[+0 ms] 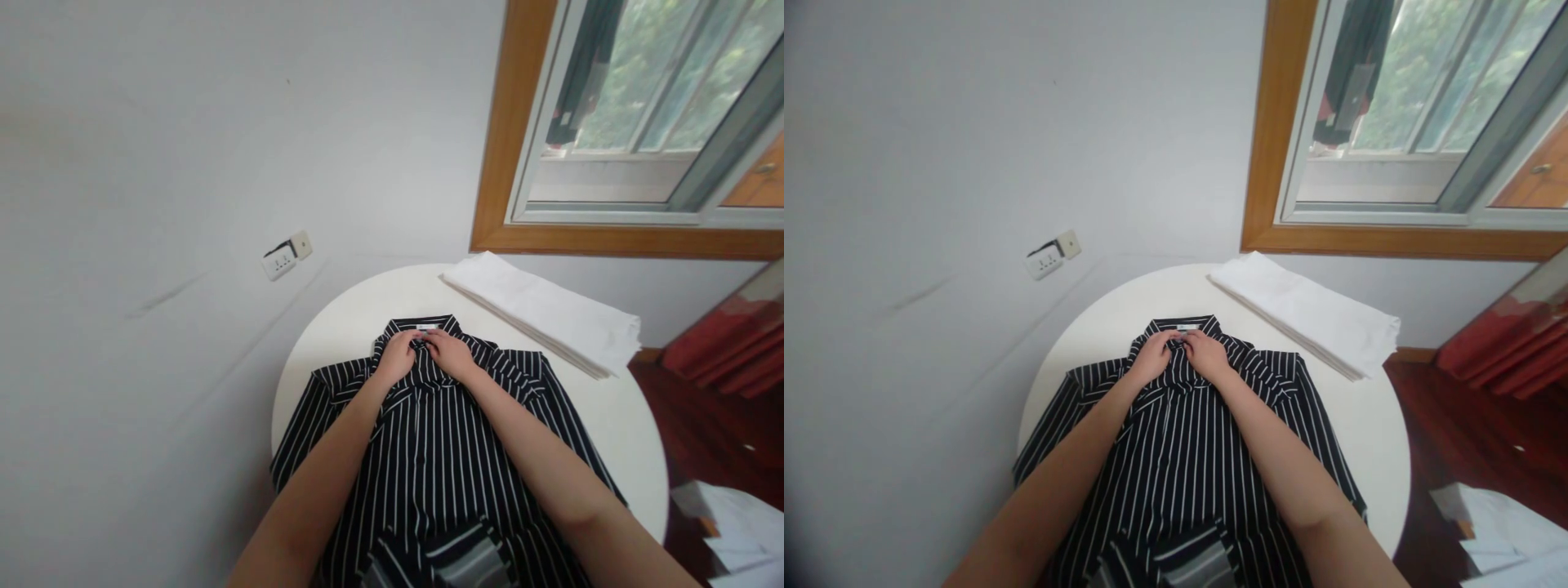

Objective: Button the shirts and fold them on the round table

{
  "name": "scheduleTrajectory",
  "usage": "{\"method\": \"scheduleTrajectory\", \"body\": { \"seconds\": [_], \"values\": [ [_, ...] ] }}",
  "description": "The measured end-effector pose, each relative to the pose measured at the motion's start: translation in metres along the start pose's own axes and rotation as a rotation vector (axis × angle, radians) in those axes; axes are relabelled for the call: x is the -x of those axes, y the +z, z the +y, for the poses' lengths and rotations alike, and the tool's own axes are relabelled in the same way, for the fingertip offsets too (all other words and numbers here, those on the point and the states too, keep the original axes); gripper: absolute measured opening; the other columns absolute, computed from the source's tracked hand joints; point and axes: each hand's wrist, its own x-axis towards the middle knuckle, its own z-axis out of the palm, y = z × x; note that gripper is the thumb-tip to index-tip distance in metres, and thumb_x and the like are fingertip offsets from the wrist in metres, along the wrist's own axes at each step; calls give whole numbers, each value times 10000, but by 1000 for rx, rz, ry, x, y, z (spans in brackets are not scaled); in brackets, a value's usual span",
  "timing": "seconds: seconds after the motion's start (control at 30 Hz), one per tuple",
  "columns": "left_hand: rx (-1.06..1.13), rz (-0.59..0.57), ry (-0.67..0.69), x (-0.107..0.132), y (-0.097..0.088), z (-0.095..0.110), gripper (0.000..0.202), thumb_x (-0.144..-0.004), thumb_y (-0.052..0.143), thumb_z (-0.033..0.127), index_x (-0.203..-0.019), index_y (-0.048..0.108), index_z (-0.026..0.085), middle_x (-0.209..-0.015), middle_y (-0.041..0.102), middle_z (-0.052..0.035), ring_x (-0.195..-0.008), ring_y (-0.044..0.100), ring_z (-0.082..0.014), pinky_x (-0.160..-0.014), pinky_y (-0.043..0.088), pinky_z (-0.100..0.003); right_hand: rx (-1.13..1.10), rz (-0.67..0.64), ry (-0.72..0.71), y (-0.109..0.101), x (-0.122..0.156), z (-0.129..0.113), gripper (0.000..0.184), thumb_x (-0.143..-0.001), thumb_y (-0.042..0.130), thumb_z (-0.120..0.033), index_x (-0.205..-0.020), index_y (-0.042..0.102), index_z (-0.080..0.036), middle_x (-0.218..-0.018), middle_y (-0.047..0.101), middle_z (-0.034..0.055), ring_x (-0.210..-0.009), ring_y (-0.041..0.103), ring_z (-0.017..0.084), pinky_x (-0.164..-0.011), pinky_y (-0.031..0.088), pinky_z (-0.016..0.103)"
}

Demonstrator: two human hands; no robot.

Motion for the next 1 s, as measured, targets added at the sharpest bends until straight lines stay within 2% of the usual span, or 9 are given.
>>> {"method": "scheduleTrajectory", "body": {
  "seconds": [0.17, 0.4, 0.67, 0.83, 1.0],
  "values": [
    [-13, 21, 13, 2, -1, 4, 474, -714, 407, -24, -1101, 602, 168, -1149, 639, -76, -1121, 547, -209, -1051, 401, -438, -39, 87, 31, 1, 6, -4, 184, -917, 462, -249, -1043, 595, -230, -1122, 606, 60, -939, 616, 193, -788, 492, 297],
    [87, 73, 54, 3, -6, 10, 307, -899, 387, 125, -1091, 618, 187, -1129, 652, -65, -1091, 559, -192, -1021, 414, -419, -343, 307, -40, 4, 10, 6, 171, -924, 412, -260, -987, 562, -208, -1026, 589, 75, -999, 566, 194, -907, 453, 314],
    [254, -78, -4, 3, -12, 2, 296, -917, 448, 305, -1094, 643, 170, -1130, 670, -77, -1064, 596, -209, -1001, 441, -404, -549, 451, -60, 14, 6, 18, 168, -894, 475, -341, -912, 578, -210, -930, 614, 66, -913, 576, 208, -878, 453, 365],
    [301, -80, 0, 4, -13, 2, 278, -892, 496, 345, -1049, 662, 187, -1130, 675, -64, -1054, 611, -205, -995, 451, -386, -599, 459, -80, 19, 3, 23, 171, -885, 500, -356, -893, 593, -213, -909, 623, 57, -884, 583, 206, -856, 456, 368],
    [269, -3, -30, 5, -9, 6, 223, -863, 551, 353, -972, 663, 194, -1036, 703, -42, -984, 635, -201, -946, 477, -364, -613, 433, -101, 19, 2, 21, 154, -873, 527, -350, -885, 606, -218, -903, 634, 46, -874, 584, 196, -842, 462, 356]
  ]
}}
